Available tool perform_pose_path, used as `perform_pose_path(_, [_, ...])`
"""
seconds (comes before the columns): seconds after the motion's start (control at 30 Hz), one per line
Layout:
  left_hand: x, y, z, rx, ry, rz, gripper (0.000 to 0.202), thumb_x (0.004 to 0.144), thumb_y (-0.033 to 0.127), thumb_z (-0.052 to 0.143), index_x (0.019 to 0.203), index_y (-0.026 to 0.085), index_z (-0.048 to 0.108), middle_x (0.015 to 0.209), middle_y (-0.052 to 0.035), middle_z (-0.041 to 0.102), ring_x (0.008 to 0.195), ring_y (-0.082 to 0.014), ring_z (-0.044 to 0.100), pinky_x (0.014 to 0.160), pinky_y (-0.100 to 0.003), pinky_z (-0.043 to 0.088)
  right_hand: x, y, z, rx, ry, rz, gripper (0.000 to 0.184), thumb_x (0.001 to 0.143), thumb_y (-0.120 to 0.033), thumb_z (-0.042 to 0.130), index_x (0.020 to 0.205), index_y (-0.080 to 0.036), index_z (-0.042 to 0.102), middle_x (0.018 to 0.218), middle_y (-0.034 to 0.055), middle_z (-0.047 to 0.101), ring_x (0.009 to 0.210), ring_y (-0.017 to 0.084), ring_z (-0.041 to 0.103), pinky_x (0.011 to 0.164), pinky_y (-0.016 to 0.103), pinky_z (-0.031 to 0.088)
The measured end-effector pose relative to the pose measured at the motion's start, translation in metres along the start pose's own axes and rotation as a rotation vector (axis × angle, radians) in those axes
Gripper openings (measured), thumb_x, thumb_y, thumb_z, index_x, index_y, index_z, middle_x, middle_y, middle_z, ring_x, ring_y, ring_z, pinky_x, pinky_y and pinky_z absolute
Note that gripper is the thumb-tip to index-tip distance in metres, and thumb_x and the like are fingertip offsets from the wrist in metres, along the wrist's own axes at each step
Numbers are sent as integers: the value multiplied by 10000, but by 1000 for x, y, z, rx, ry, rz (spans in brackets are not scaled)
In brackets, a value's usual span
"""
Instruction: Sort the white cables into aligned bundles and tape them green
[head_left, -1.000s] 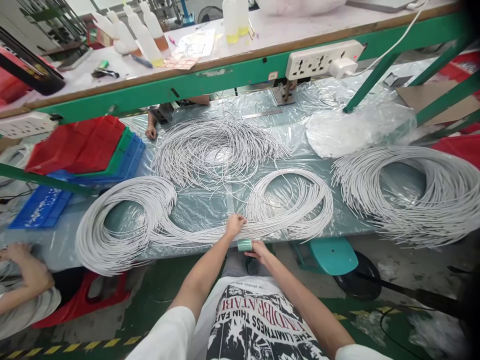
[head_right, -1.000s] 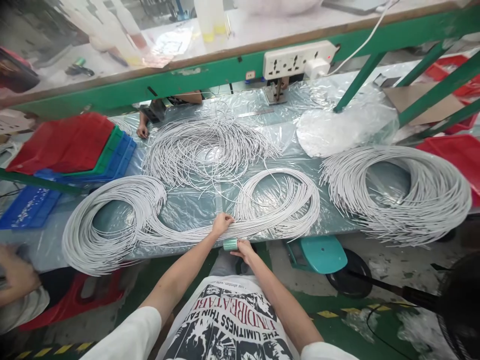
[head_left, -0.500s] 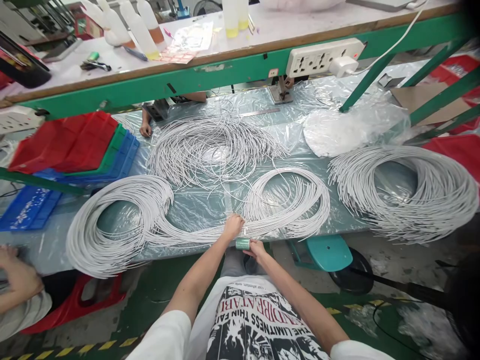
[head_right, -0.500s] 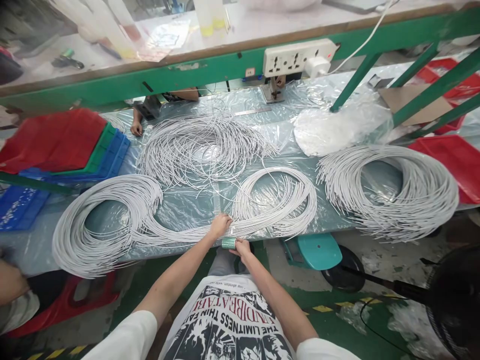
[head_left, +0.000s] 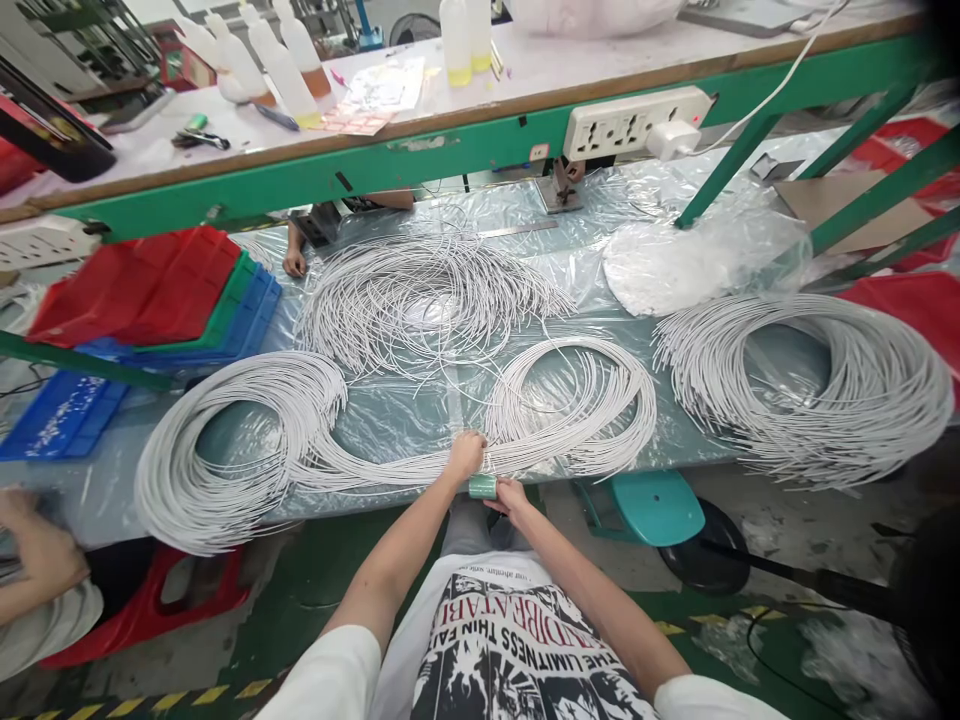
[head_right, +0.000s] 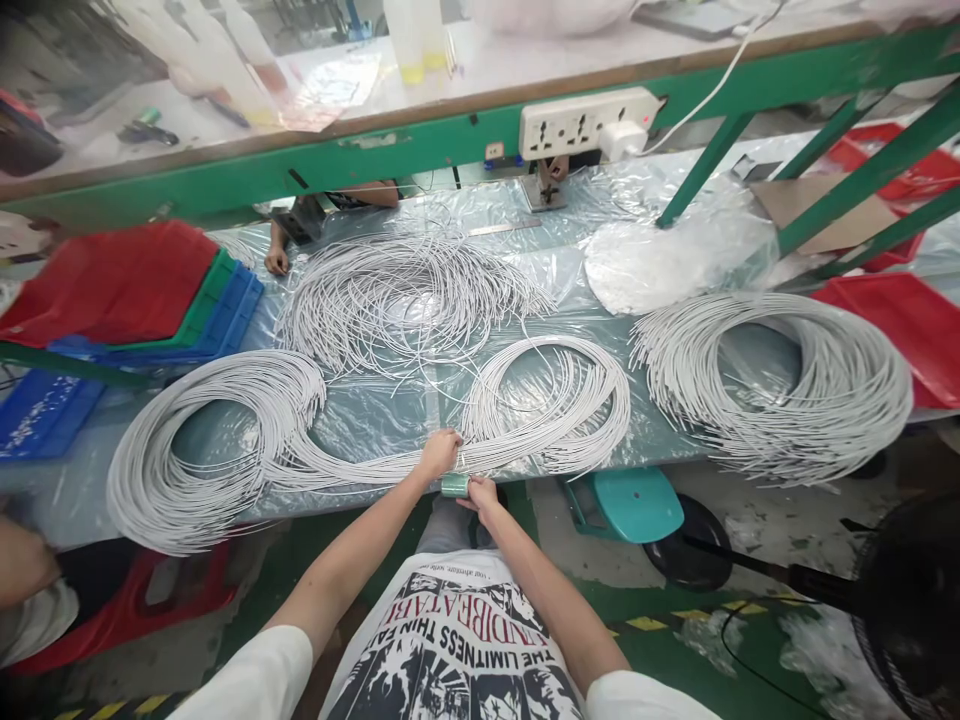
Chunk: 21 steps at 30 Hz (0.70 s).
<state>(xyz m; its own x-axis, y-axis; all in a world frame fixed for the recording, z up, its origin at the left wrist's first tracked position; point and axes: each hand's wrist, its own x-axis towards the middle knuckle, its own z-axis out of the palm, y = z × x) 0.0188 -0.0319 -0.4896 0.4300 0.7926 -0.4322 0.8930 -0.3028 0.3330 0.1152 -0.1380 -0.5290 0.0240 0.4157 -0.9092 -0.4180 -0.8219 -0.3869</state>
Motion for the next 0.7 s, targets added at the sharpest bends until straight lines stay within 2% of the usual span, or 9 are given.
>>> perform_pose_path(0.23, [-17,4,7,23,57,-55,219,931,287,543,1062,137,635,1091,-79,641,1076,-221,577,975,-454,425,-1,-1,2,20,1,-3,223,954,-270,589,1123,-124,598,1026,66,627,815,158,635,682,304,568])
perform_pose_path(0.37, [-28,7,11,25,103,-64,231,931,181,469,1065,153,654,1082,-98,645,1095,-231,551,982,-398,383,-1,-2,3,32,-2,-6,206,954,-270,590,1094,-120,604,988,57,630,778,145,632,653,285,564])
perform_pose_path(0.47, [-35,9,12,23,125,-55,269,924,166,444,1074,185,666,1088,-102,642,1124,-244,527,984,-369,359,-2,-2,3,41,-1,-8,193,956,-268,588,1077,-119,608,962,50,631,749,135,627,629,269,559])
perform_pose_path(0.7, [-27,8,12,24,93,-56,240,915,175,473,1062,153,662,1078,-100,637,1103,-247,540,977,-400,378,-2,-3,3,40,6,0,205,957,-274,585,1096,-125,605,1004,61,630,793,149,632,667,293,564])
